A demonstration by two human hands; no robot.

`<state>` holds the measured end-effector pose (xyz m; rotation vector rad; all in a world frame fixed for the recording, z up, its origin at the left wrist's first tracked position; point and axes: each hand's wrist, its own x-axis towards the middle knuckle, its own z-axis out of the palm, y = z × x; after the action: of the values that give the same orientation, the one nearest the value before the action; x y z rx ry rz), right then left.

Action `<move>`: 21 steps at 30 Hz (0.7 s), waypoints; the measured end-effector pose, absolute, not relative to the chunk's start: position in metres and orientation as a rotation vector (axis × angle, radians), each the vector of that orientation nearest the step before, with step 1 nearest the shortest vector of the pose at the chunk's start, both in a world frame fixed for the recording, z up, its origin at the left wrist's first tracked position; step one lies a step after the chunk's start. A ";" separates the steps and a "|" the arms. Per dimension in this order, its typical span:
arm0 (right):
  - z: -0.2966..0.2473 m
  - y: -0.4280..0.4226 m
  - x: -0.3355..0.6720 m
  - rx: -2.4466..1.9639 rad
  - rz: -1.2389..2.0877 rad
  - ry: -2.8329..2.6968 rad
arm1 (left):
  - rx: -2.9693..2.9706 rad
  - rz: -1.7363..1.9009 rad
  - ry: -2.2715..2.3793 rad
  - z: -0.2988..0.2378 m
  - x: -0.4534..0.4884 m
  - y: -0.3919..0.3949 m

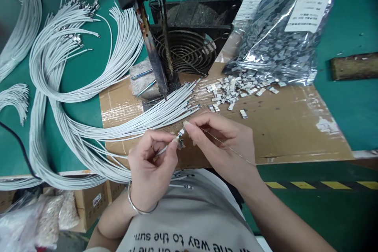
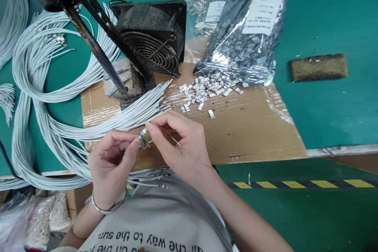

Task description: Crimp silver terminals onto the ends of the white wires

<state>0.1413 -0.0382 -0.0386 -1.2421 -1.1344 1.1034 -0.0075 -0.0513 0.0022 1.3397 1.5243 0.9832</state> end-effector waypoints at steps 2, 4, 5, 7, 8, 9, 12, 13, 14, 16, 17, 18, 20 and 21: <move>-0.039 -0.039 0.141 -1.241 1.082 -1.134 | 1.341 0.982 1.520 0.001 -0.008 -0.052; -0.039 -0.040 0.142 -1.235 1.058 -1.136 | 1.344 0.974 1.514 0.001 -0.008 -0.052; -0.039 -0.041 0.142 -1.232 1.050 -1.139 | 1.349 0.970 1.513 0.001 -0.008 -0.052; -0.037 -0.041 0.144 -1.233 1.043 -1.148 | 1.364 0.963 1.511 0.001 -0.009 -0.053; -0.036 -0.041 0.145 -1.231 1.041 -1.153 | 1.373 0.962 1.509 0.001 -0.009 -0.053; -0.035 -0.041 0.145 -1.228 1.038 -1.157 | 1.380 0.964 1.507 0.001 -0.009 -0.053; -0.034 -0.041 0.145 -1.222 1.034 -1.161 | 1.387 0.966 1.500 0.001 -0.009 -0.053; -0.034 -0.041 0.145 -1.225 1.035 -1.158 | 1.387 0.963 1.501 0.001 -0.009 -0.053; -0.034 -0.041 0.144 -1.225 1.034 -1.157 | 1.387 0.960 1.505 0.001 -0.009 -0.054; -0.035 -0.042 0.144 -1.230 1.035 -1.145 | 1.391 0.951 1.519 0.000 -0.010 -0.055; -0.036 -0.042 0.146 -1.225 1.054 -1.127 | 1.400 0.945 1.526 0.000 -0.011 -0.055; -0.036 -0.042 0.149 -1.210 1.085 -1.098 | 1.420 0.934 1.526 0.000 -0.012 -0.056; -0.038 -0.041 0.163 -1.163 1.180 -1.017 | 1.503 0.880 1.475 0.002 -0.016 -0.057; -0.039 -0.040 0.174 -1.139 1.204 -0.968 | 1.573 0.843 1.417 0.003 -0.019 -0.058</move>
<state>0.1741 -0.0403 -0.0390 -1.1390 -0.9680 1.2035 -0.0185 -0.0577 0.0028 1.5734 1.4166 0.8429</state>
